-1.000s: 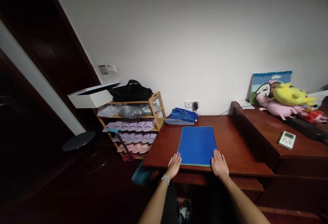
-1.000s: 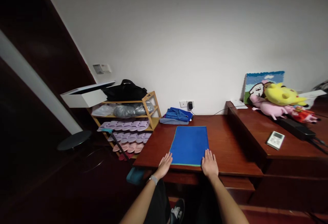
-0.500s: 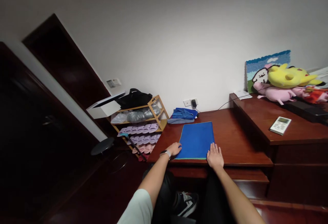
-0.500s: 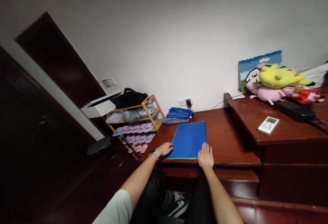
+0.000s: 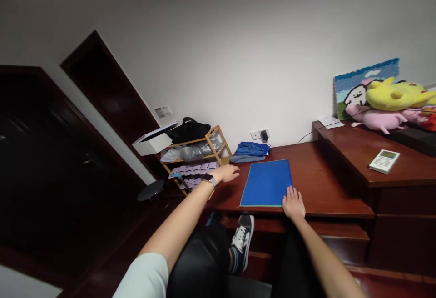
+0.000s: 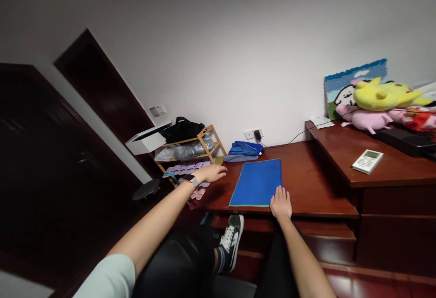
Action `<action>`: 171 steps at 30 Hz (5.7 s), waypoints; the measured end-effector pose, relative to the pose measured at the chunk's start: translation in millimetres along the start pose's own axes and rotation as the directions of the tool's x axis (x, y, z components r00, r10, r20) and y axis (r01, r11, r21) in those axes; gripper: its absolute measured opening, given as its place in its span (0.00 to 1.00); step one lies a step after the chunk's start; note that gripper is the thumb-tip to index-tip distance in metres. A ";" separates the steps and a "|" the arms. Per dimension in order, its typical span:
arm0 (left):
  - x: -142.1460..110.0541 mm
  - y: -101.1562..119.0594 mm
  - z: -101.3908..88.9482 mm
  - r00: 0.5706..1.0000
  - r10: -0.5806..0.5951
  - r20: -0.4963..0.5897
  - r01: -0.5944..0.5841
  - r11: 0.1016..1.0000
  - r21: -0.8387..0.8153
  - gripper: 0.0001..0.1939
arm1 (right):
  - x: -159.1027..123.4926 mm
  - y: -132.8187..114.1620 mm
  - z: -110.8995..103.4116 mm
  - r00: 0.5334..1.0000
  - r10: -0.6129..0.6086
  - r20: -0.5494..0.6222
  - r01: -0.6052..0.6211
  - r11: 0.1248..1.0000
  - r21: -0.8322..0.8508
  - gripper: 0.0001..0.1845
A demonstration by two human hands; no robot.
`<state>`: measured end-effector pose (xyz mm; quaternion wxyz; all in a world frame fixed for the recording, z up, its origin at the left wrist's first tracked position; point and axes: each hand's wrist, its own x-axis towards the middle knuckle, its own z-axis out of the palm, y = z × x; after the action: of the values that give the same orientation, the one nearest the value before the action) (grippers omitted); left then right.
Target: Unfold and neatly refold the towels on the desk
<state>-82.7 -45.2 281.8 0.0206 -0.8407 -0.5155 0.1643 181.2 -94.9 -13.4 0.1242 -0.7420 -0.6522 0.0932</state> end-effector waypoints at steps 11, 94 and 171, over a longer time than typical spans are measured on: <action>92.6 -4.2 51.1 0.986 0.159 0.053 -0.153 0.983 -0.101 0.17 | 5.4 0.9 18.1 0.996 -0.045 -0.079 0.044 0.999 -0.017 0.35; 238.7 95.1 222.9 0.905 -0.147 -0.400 -0.035 0.910 -0.414 0.33 | 163.1 47.9 14.5 0.999 0.043 0.029 -0.037 0.985 -0.167 0.38; 135.7 -23.9 311.8 0.611 -0.692 -0.384 0.158 0.582 -0.797 0.29 | 170.1 -7.9 -26.9 0.842 -0.495 0.212 0.475 0.869 0.143 0.35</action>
<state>-139.8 42.6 -42.6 -0.0727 -0.6173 -0.6937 -0.3639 204.3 72.9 18.6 0.0946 -0.5299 -0.8242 0.1761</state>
